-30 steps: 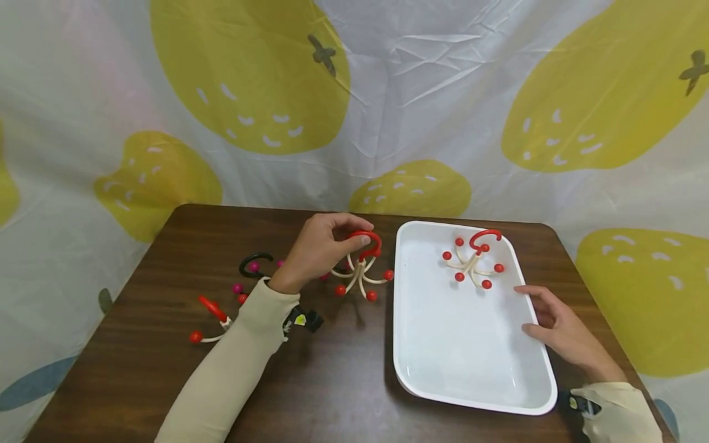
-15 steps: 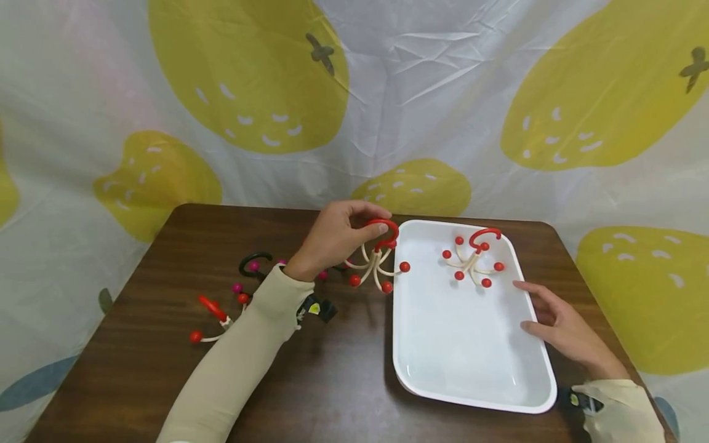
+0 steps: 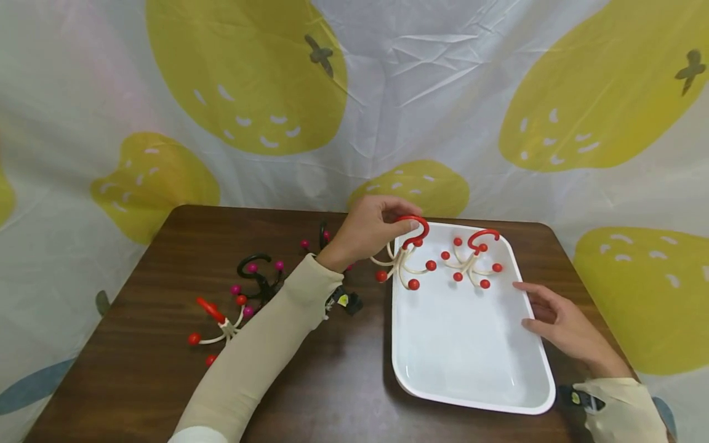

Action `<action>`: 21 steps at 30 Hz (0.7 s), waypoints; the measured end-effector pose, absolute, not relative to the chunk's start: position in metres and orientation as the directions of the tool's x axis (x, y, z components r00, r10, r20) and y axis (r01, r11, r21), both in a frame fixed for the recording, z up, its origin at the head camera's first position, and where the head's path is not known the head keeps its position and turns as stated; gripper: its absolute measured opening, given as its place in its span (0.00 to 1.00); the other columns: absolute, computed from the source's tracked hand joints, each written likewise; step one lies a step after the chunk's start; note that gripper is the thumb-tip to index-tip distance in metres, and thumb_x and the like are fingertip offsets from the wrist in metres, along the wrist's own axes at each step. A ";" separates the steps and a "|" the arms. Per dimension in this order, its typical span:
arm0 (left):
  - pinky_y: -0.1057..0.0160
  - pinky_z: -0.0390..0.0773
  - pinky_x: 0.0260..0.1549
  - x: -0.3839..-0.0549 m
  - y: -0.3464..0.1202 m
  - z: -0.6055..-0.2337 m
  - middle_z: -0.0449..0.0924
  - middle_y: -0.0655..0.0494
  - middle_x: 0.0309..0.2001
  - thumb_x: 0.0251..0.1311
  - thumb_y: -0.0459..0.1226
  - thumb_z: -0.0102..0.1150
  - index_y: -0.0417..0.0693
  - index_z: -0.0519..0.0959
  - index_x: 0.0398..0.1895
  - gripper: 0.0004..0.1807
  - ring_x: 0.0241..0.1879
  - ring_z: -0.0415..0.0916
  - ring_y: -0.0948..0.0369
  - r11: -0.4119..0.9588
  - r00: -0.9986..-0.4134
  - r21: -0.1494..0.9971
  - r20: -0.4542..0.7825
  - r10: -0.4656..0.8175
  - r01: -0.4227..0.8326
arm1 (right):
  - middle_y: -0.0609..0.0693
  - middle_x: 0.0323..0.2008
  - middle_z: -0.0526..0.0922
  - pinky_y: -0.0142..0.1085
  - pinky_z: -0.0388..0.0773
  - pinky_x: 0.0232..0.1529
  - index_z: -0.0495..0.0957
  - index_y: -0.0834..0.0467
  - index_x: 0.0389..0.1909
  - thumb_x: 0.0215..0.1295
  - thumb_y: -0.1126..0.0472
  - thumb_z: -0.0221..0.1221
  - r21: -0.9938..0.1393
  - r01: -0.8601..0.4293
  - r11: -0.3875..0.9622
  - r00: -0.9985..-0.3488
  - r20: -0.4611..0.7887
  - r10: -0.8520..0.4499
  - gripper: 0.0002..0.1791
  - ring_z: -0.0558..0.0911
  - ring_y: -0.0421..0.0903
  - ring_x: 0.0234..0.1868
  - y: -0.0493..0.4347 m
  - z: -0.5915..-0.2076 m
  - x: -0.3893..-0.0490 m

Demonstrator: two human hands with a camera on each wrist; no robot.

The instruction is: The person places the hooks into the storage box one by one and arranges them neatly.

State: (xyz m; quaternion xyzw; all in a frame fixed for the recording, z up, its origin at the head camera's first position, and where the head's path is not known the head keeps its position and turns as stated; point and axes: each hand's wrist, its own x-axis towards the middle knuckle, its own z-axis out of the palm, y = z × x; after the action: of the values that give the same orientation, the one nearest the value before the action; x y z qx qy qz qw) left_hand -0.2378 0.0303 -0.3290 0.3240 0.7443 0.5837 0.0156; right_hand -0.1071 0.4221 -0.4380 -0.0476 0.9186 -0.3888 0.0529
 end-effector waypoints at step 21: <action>0.70 0.83 0.46 -0.267 0.086 -0.360 0.91 0.52 0.48 0.66 0.33 0.72 0.44 0.89 0.51 0.11 0.44 0.86 0.63 0.127 -0.826 0.914 0.280 0.490 0.385 | 0.73 0.68 0.73 0.38 0.88 0.47 0.61 0.60 0.80 0.71 0.66 0.65 -0.725 -0.012 0.688 -0.990 -0.087 -0.109 0.39 0.80 0.71 0.63 0.418 -0.443 -0.107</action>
State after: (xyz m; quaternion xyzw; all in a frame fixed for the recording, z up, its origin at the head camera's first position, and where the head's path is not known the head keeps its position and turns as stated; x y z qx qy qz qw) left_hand -0.2672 0.0864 -0.3600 0.2920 0.7495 0.5925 0.0442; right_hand -0.1071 0.4184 -0.4425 -0.0332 0.9167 -0.3934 0.0618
